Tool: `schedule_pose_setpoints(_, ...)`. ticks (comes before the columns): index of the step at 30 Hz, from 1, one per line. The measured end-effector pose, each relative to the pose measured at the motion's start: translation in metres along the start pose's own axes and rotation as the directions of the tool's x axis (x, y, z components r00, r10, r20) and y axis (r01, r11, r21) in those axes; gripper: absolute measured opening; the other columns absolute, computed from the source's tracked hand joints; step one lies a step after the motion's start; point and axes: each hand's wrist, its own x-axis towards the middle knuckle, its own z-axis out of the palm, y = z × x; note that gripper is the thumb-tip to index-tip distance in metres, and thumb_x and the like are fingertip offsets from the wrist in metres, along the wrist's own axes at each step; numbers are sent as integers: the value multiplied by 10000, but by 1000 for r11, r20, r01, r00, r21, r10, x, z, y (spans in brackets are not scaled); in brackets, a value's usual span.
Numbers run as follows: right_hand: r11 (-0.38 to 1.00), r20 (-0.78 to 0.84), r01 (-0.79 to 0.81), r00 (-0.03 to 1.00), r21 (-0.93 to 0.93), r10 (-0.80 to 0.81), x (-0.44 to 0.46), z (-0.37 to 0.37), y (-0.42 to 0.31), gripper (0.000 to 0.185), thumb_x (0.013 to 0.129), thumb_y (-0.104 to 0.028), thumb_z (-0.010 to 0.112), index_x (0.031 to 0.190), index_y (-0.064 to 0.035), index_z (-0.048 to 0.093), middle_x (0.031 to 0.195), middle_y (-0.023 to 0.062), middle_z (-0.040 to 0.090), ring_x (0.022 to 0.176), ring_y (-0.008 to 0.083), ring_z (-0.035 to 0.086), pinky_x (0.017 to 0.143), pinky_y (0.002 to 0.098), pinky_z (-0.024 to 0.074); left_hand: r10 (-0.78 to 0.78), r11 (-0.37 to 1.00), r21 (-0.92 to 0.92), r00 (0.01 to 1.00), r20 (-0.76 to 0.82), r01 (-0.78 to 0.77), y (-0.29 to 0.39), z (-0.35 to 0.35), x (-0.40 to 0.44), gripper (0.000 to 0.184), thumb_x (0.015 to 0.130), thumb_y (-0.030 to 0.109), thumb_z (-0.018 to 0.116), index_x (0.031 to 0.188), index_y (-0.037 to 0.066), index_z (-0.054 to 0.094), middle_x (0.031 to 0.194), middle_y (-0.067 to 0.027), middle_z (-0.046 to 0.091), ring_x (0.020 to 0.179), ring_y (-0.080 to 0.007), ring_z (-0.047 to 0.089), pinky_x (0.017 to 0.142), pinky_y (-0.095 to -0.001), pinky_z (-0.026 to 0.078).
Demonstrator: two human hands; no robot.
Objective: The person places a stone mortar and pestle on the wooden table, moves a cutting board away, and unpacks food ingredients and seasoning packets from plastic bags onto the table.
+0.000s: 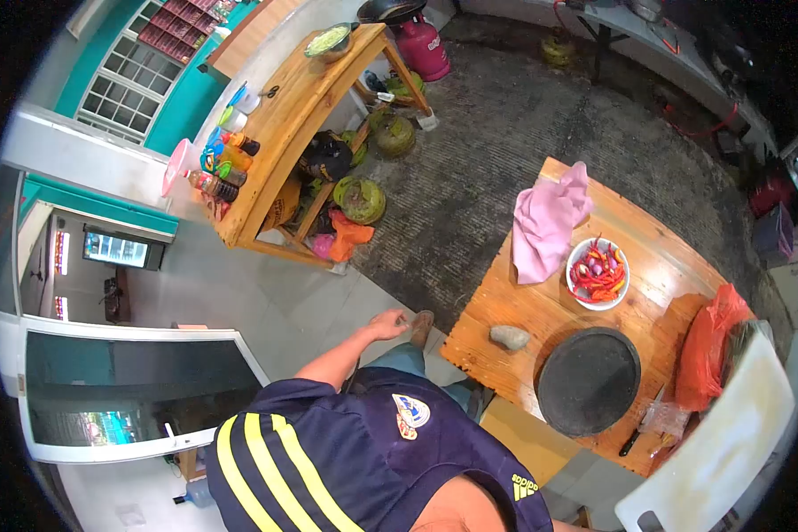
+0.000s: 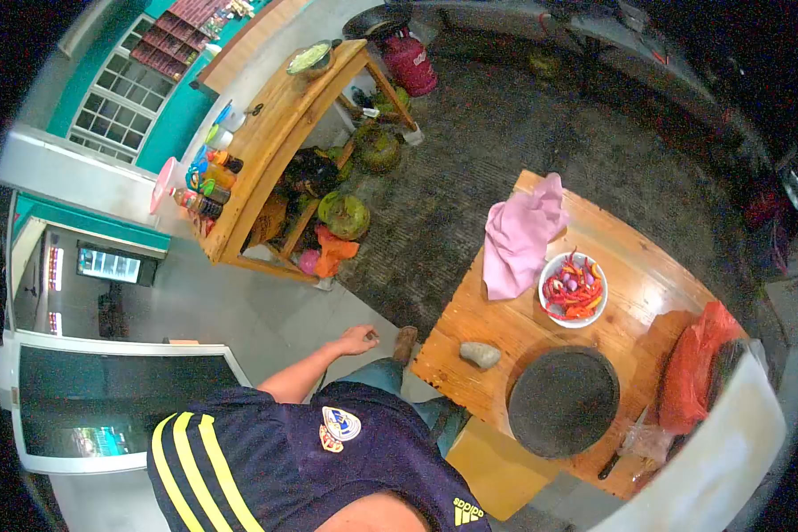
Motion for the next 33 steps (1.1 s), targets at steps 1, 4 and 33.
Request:
schedule_pose_setpoints(1,1000,24,8,1000,-5,-8,-16,18,-4,476,984,-409,398,1206,2,489,1048,117,522,866,214,498,684,328,429,-7,1000,-13,1000,-11,6,-8,-6,4,385,831,333,633,1123,83,620,1057,-160,634,1046,-310,590,930,-427,458)
schedule_pose_setpoints(4,1000,128,24,991,-3,-23,-64,79,-17,455,981,-423,414,1184,-27,509,983,86,536,791,177,501,620,293,422,-27,993,-116,999,-20,25,-28,-29,10,386,821,328,638,1122,86,630,1062,-158,648,1038,-305,602,920,-425,467)
schedule_pose_setpoints(33,647,919,-704,-19,-291,393,-915,823,287,687,1000,-472,365,1448,18,191,1502,239,243,1342,391,351,1039,471,388,-698,32,-989,711,82,146,-437,-116,-50,470,988,439,380,1070,56,640,974,-79,655,834,-198,625,735,-354,530)
